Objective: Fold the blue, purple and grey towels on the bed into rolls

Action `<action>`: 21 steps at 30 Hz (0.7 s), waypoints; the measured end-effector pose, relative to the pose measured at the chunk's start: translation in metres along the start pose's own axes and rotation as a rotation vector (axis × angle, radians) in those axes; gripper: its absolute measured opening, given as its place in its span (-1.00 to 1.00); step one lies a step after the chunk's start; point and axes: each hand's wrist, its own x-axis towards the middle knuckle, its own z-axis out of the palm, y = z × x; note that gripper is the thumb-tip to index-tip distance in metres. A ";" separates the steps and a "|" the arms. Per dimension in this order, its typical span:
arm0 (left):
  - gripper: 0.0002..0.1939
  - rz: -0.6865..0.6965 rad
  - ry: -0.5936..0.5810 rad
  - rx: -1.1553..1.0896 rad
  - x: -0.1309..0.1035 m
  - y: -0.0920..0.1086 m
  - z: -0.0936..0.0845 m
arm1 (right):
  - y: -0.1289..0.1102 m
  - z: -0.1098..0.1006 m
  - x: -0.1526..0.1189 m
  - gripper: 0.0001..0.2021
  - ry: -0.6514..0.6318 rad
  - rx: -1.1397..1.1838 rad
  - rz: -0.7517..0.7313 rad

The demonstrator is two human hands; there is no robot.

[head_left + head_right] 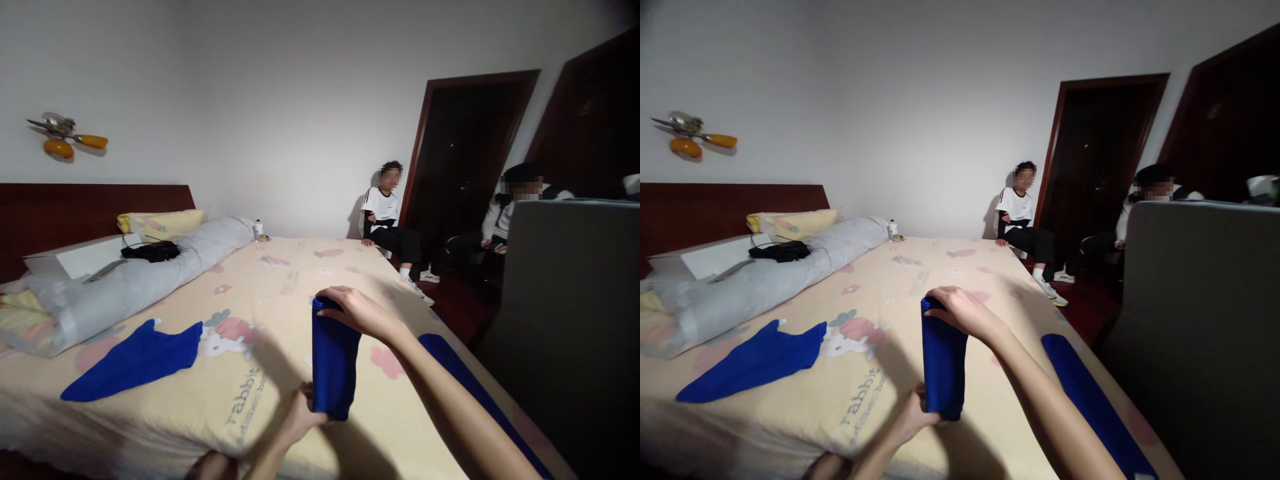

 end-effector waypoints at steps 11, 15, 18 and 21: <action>-0.19 0.045 -0.006 0.550 -0.007 -0.005 0.008 | 0.037 -0.016 -0.015 -0.58 -0.153 0.071 0.170; -0.08 0.125 0.050 0.446 -0.007 -0.013 0.004 | 0.087 -0.052 -0.019 -0.58 -0.116 -0.008 0.319; -0.21 0.209 0.042 0.401 -0.008 -0.016 0.001 | 0.128 -0.072 -0.029 -0.62 0.054 -0.120 0.458; -0.27 0.230 0.041 0.405 -0.008 -0.018 0.000 | 0.167 -0.083 -0.057 -0.62 0.324 -0.224 0.641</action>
